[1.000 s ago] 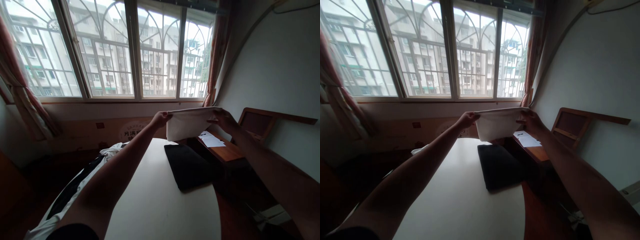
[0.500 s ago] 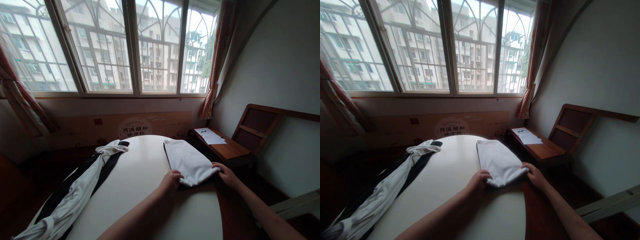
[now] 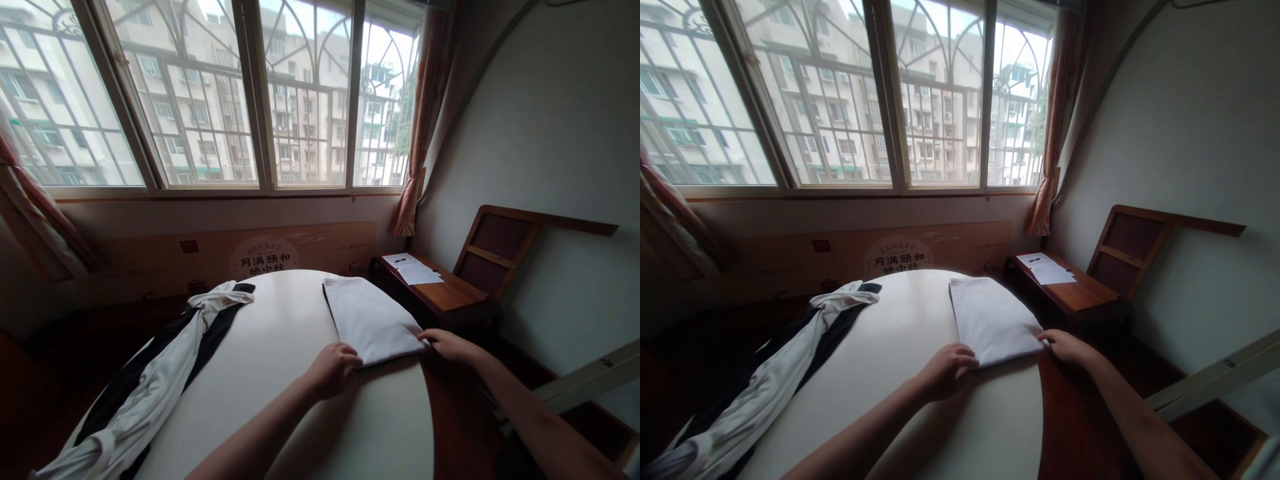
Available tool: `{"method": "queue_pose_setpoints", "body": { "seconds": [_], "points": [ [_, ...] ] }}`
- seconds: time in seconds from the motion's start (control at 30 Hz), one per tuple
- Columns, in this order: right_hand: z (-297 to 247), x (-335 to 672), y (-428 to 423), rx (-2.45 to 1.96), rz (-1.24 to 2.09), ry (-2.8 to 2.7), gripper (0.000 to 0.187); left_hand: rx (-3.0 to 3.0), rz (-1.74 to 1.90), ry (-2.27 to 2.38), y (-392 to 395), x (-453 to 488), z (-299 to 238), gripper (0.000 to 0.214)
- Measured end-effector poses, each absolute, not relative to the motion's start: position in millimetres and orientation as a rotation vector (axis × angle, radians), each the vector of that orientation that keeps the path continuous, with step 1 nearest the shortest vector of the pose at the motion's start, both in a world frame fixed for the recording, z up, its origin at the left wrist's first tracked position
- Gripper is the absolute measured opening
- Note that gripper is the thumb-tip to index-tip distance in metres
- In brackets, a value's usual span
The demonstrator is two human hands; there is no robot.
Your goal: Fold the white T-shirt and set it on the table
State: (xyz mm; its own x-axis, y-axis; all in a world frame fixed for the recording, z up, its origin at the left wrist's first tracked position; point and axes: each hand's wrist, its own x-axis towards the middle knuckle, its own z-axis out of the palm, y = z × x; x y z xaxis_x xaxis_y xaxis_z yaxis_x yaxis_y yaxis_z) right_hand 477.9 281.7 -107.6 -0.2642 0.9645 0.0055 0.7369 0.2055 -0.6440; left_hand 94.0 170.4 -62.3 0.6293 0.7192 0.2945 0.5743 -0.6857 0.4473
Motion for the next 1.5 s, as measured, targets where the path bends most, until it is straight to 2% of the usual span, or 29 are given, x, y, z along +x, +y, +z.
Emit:
{"method": "queue_pose_setpoints", "body": {
  "seconds": [0.1,0.23,0.33,0.4,0.57,0.77,0.93,1.03,1.13,1.27,1.5],
  "points": [
    [-89,462,280,-1.558,0.521,-2.014,0.038,2.592,0.595,1.003,146,90,-50,0.022],
    [-60,408,275,-1.283,0.236,-1.961,0.05,2.619,0.507,1.028,113,82,-36,0.025],
    [-62,356,268,-1.174,0.102,-1.936,0.055,2.661,0.453,1.046,97,66,-24,0.024],
    [-74,326,263,-1.255,0.064,-1.949,0.059,2.657,0.468,1.143,90,49,-14,0.024],
    [-96,286,252,-1.652,0.225,-2.384,0.057,2.499,0.625,1.483,73,-4,5,0.026],
    [-59,269,243,-1.859,0.377,-2.399,0.054,2.421,0.56,1.668,67,-53,-15,0.025],
    [-49,197,205,-1.547,0.36,-2.339,0.05,2.178,0.647,1.889,77,-60,-57,0.024],
    [-67,143,176,-1.324,0.47,-2.285,0.046,2.102,0.634,1.916,80,-61,-73,0.024],
    [-92,109,158,-1.301,0.496,-2.35,0.051,2.087,0.693,1.848,81,-65,-76,0.027],
    [-108,103,153,-1.245,0.475,-2.483,0.055,2.128,0.775,1.749,79,-72,-71,0.029],
    [-106,112,154,-1.242,0.484,-2.537,0.057,2.133,0.896,1.708,83,-79,-78,0.024]
  ]
}}
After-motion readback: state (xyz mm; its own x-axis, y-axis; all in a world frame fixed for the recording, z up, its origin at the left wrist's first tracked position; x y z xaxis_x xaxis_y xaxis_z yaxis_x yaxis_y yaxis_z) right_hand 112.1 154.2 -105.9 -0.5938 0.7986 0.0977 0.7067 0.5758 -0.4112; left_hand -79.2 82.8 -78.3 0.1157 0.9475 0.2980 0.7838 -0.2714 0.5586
